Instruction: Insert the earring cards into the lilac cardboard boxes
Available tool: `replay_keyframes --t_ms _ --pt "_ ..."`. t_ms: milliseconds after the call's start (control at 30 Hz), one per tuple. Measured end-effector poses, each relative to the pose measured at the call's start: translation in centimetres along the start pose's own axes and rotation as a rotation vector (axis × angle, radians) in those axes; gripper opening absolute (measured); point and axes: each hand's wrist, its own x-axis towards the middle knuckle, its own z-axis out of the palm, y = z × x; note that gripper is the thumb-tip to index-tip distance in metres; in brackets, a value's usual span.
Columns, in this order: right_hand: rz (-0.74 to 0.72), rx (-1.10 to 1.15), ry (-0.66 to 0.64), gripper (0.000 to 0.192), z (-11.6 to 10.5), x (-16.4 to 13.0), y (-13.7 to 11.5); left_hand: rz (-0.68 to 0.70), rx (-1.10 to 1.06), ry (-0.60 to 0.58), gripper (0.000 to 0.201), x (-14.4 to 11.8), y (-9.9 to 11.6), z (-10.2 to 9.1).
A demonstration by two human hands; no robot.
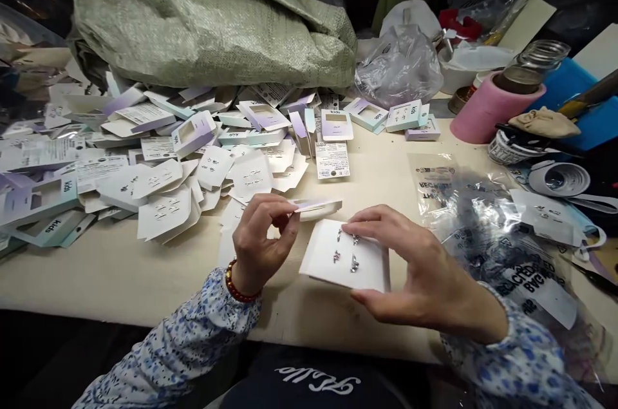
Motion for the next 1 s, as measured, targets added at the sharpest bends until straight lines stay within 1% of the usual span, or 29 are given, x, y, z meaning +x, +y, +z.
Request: replay_keyframes --t_ms 133,233,333,400,633,800,900,1000 --pt "0.071 -0.186 0.145 0.054 3.1 -0.4 0.6 0.042 -0.025 -0.080 0.014 -1.4 0.8 -0.2" --pt "0.105 -0.303 0.198 0.051 4.3 -0.7 0.2 0.101 0.009 -0.143 0.017 -2.1 1.2 -0.1" --pt "0.133 -0.371 0.194 0.039 4.9 -0.6 -0.7 0.179 0.055 -0.183 0.019 -2.3 1.5 -0.1" --pt "0.154 -0.380 0.179 0.033 5.0 -0.3 -1.2 0.214 0.074 -0.185 0.019 -2.3 1.5 -0.2" --pt "0.166 -0.359 0.283 0.039 5.1 0.4 -1.5 0.247 0.070 -0.158 0.022 -2.5 1.3 0.1" --pt "0.144 -0.337 0.426 0.039 6.4 0.5 -1.8 0.206 0.074 -0.120 0.021 -2.6 1.2 0.2" --pt "0.150 -0.324 0.471 0.039 7.2 0.5 -1.6 0.175 0.059 -0.131 0.020 -2.8 1.2 0.3" --pt "0.156 -0.339 0.543 0.042 7.6 0.6 -1.0 0.165 0.017 -0.154 0.020 -3.1 1.5 0.8"
